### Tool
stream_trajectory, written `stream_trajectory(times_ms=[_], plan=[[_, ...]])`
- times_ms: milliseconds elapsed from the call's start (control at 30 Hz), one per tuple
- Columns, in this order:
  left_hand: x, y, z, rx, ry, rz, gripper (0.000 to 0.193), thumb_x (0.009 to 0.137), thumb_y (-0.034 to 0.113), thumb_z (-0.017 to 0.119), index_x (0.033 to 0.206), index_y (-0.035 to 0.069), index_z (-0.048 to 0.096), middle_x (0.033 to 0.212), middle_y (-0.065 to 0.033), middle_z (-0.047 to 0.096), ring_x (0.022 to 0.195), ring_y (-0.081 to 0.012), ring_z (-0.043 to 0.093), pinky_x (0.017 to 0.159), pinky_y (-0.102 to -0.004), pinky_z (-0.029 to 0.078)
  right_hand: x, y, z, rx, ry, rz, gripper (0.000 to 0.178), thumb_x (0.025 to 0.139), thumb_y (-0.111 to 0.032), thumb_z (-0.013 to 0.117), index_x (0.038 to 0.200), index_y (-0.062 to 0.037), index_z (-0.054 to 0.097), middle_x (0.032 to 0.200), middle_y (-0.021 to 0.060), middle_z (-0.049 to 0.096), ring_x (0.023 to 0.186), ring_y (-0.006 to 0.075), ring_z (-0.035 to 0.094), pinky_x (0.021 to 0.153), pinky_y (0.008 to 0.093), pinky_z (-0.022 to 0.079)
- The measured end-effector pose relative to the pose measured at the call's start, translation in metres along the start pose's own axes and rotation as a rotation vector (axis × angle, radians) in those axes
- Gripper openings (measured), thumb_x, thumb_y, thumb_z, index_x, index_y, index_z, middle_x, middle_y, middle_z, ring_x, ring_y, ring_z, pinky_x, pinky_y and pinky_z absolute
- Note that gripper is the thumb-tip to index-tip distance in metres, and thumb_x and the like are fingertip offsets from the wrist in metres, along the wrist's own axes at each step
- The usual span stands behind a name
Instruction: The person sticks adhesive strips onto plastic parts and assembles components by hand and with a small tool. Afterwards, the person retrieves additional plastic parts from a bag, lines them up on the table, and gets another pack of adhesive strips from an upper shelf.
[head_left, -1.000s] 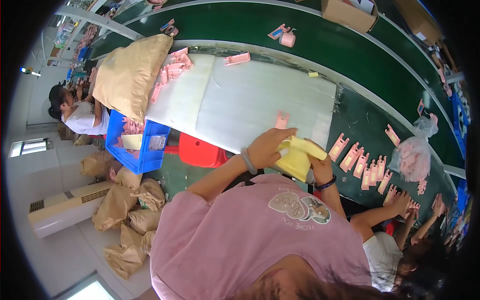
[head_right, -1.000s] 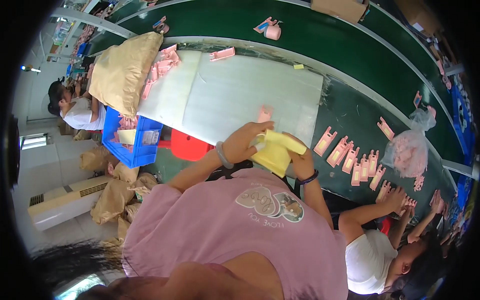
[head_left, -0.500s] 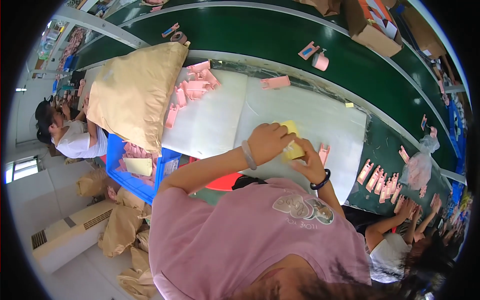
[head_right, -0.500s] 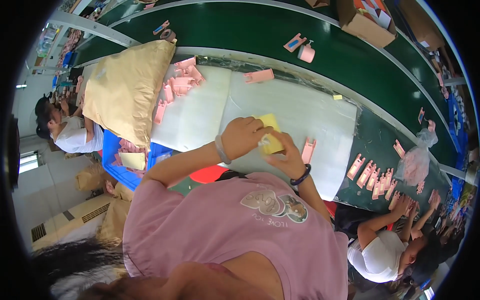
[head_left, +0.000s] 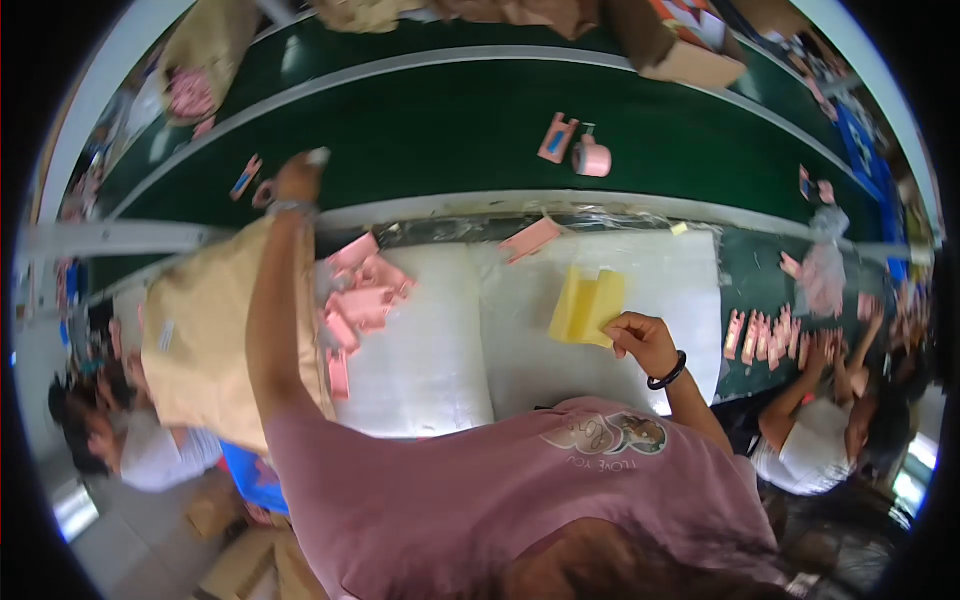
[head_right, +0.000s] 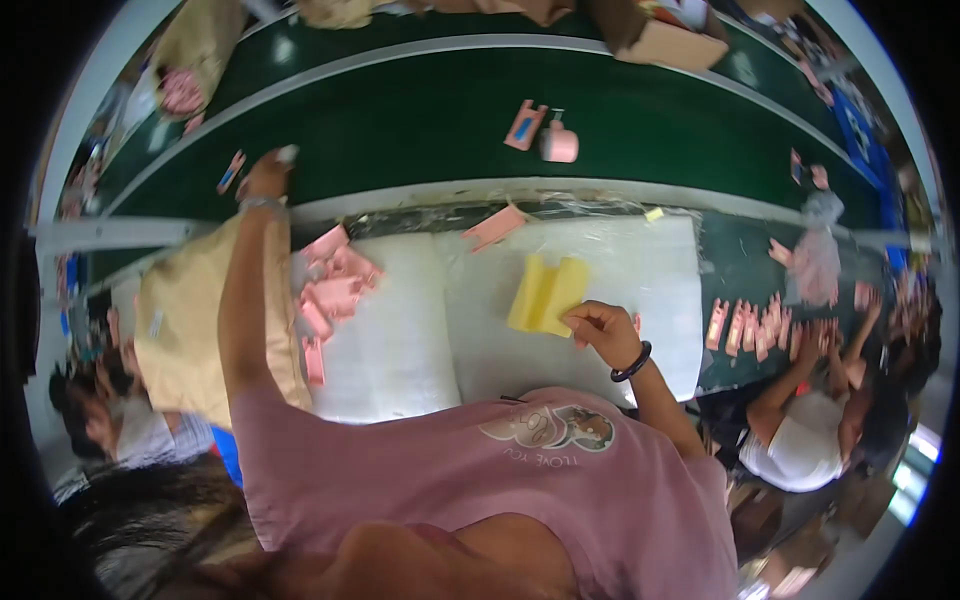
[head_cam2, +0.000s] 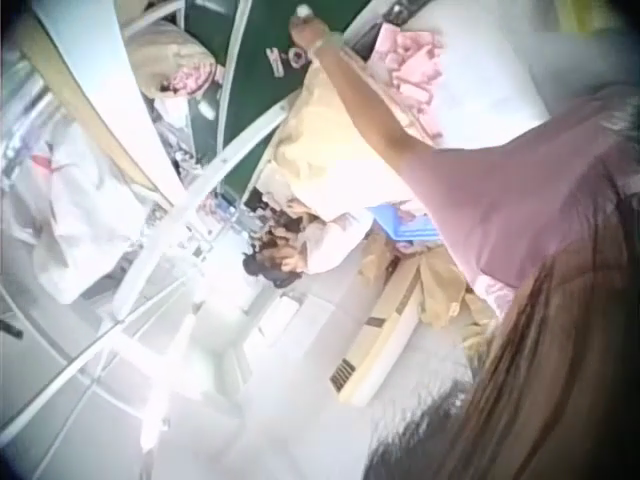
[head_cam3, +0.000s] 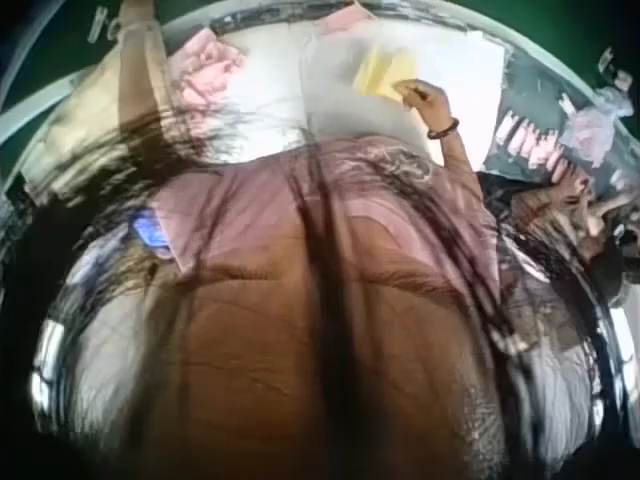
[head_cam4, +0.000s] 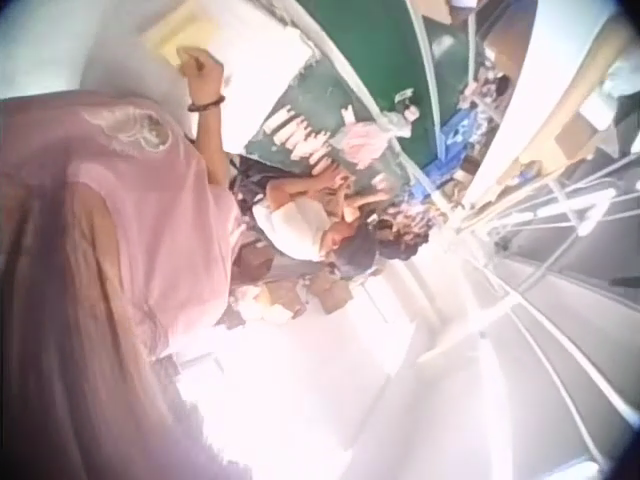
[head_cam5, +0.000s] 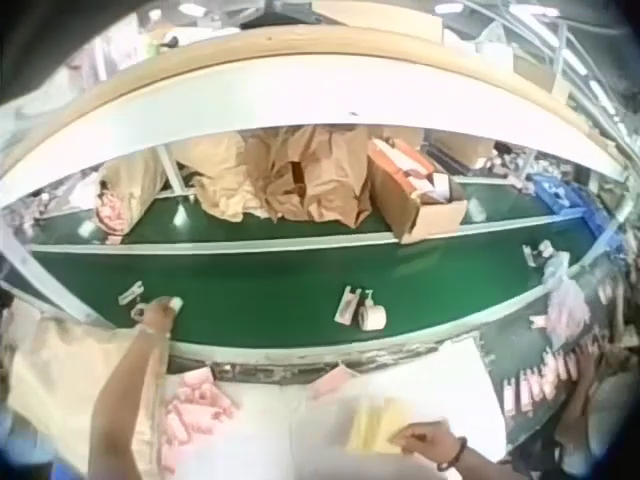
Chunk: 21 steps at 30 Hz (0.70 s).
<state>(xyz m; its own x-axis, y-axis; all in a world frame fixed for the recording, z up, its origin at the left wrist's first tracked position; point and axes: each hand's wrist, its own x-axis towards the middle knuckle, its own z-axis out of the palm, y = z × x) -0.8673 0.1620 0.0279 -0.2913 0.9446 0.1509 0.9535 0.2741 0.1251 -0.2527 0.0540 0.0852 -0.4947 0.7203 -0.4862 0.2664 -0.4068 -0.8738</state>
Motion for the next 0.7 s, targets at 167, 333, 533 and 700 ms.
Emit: stream_trajectory(times_ms=[167,333,533,700], plan=[[0.059,0.024,0.039,0.114,0.054,-0.688,0.039,0.080,0.020,0.055,0.119,0.019,0.059,0.129,-0.0090,0.054,0.129,-0.0258,0.042,0.102,-0.0453,0.036,-0.012,0.002,-0.035,0.190,-0.015,0.143,0.025,0.085,-0.002,0.058,0.110,-0.0028,0.056,0.067,-0.0001,0.056,0.057,0.0073,0.054,0.054,0.0222,0.045],[0.073,-0.179,0.070,0.933,-0.766,0.348,0.032,0.091,0.023,0.041,0.101,0.011,0.069,0.109,-0.0093,0.067,0.105,-0.0248,0.062,0.092,-0.0398,0.044,0.024,0.007,-0.023,-0.282,-0.316,0.395,0.043,0.084,-0.006,0.060,0.125,-0.0133,0.049,0.067,0.0054,0.055,0.057,0.0132,0.061,0.052,0.0261,0.048],[0.083,-0.160,0.070,0.345,-0.327,0.069,0.027,0.081,0.024,0.053,0.098,0.006,0.065,0.095,-0.0105,0.066,0.090,-0.0257,0.064,0.091,-0.0363,0.043,0.059,-0.039,-0.024,-0.539,-0.642,0.737,0.029,0.083,-0.029,0.068,0.107,-0.0139,0.067,0.079,0.0069,0.066,0.062,0.0146,0.065,0.050,0.0264,0.052],[0.040,-0.119,0.024,-0.774,0.092,-0.271,0.037,0.074,0.016,0.064,0.107,0.001,0.058,0.101,-0.0114,0.061,0.095,-0.0212,0.058,0.088,-0.0312,0.043,0.138,-0.086,-0.030,-0.280,-0.043,-0.130,0.032,0.095,-0.034,0.051,0.098,-0.0055,0.065,0.077,0.0033,0.064,0.065,0.0090,0.061,0.057,0.0235,0.049]])
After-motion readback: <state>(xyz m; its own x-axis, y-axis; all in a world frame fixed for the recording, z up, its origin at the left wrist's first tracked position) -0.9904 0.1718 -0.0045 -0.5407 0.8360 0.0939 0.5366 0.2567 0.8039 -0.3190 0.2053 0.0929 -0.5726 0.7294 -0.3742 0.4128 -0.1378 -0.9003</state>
